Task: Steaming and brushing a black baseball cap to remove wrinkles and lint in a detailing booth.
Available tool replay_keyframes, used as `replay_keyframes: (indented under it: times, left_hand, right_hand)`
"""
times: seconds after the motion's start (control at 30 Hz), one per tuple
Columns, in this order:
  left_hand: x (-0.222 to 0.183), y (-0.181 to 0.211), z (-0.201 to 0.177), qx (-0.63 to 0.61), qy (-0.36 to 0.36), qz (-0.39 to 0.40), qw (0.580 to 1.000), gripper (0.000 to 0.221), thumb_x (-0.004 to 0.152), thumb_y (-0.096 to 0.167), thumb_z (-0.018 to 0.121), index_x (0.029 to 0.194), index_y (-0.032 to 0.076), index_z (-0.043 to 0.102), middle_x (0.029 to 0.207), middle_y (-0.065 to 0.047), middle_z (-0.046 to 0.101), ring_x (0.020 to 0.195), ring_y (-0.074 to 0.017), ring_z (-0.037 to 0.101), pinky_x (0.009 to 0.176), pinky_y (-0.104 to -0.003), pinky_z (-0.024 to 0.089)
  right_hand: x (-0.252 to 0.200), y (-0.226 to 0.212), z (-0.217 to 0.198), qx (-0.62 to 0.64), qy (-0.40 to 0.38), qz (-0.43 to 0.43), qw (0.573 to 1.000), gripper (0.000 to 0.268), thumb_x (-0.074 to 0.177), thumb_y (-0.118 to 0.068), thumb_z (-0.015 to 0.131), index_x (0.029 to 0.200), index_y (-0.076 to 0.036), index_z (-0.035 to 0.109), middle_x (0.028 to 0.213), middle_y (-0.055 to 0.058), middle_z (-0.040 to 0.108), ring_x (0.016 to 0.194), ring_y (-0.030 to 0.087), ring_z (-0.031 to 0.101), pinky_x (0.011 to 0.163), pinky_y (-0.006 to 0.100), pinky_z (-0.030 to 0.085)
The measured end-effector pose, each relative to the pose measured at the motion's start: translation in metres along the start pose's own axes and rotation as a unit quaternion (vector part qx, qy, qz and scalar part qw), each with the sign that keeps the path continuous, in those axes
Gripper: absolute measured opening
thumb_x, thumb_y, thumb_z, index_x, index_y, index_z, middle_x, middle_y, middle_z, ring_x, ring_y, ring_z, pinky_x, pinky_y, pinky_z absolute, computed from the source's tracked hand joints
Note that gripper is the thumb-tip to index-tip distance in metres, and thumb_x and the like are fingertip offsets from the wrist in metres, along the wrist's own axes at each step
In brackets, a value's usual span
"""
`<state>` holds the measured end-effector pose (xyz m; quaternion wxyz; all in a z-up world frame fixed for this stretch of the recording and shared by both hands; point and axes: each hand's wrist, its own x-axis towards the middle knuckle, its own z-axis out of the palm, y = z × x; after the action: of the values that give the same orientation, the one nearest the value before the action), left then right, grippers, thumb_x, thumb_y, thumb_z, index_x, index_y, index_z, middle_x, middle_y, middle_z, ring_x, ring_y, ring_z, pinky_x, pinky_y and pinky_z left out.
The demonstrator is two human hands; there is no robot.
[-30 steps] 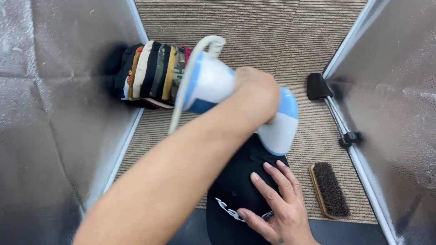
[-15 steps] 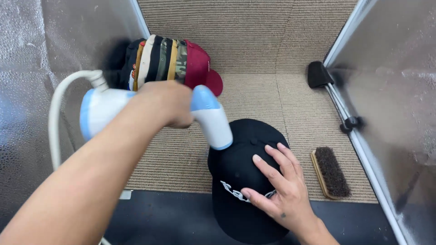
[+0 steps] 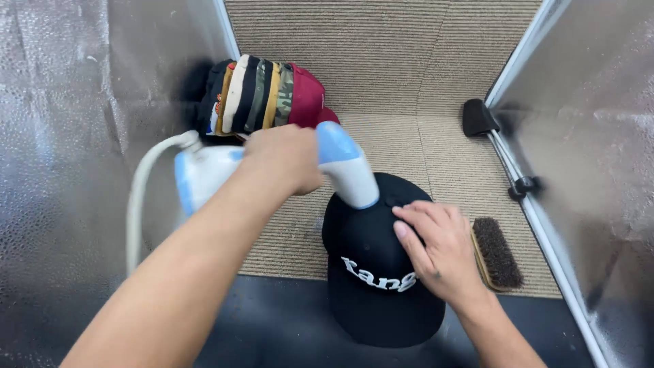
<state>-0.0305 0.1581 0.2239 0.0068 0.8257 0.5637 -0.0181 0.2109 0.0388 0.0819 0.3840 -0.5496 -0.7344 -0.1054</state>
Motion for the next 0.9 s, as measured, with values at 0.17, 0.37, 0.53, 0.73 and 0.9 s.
replay_keyframes:
  times: [0.17,0.37,0.53,0.73,0.9]
  left_hand:
    - [-0.056,-0.039,0.025,-0.017,-0.053,-0.086,0.995,0.051,0.079,0.029,0.060,0.118,-0.002,0.071,0.108,-0.024,0.075,0.109,-0.0430,0.072,0.089,-0.060,0.056]
    - [-0.057,-0.055,0.061,-0.132,-0.067,-0.125,0.981,0.057,0.079,0.029,0.062,0.124,-0.006,0.065,0.110,-0.028,0.073,0.111,-0.0446,0.071,0.092,-0.057,0.056]
    - [-0.068,-0.045,0.068,-0.305,-0.081,-0.114,0.942,0.062,0.078,0.022,0.063,0.132,-0.008,0.060,0.118,-0.029,0.071,0.121,-0.0469,0.066,0.100,-0.060,0.052]
    - [-0.103,-0.050,0.131,-0.425,-0.157,-0.152,0.878,0.056,0.076,0.028,0.074,0.122,-0.003,0.072,0.097,-0.022,0.077,0.097,-0.0402,0.077,0.086,-0.052,0.060]
    - [-0.081,-0.050,0.145,-0.466,-0.092,-0.177,0.862,0.038,0.080,0.017,0.075,0.110,-0.007,0.071,0.070,-0.014,0.071,0.065,-0.0291,0.075,0.061,-0.039,0.059]
  right_hand:
    - [0.038,0.015,0.008,0.024,-0.046,0.010,0.999,0.025,0.095,-0.042,0.070,0.115,-0.030,0.077,0.090,-0.004,0.071,0.092,0.027,0.067,0.082,0.043,0.053]
    - [0.076,0.002,0.006,0.097,-0.156,0.106,0.977,0.027,0.095,-0.041,0.067,0.099,-0.018,0.080,0.075,0.011,0.070,0.091,0.037,0.068,0.088,0.048,0.053]
    - [0.071,0.011,0.009,0.109,-0.149,0.138,0.973,0.033,0.099,-0.053,0.064,0.095,-0.024,0.080,0.090,0.003,0.066,0.096,0.029,0.062,0.095,0.041,0.045]
    - [0.087,-0.015,-0.012,0.123,-0.294,0.192,0.928,0.053,0.105,-0.053,0.040,0.144,-0.022,0.058,0.146,0.016,0.058,0.139,0.038,0.051,0.116,0.051,0.038]
    - [0.084,-0.006,-0.005,0.103,-0.290,0.174,0.936,0.055,0.108,-0.050,0.033,0.144,-0.021,0.063,0.147,0.014,0.060,0.139,0.037,0.052,0.117,0.051,0.036]
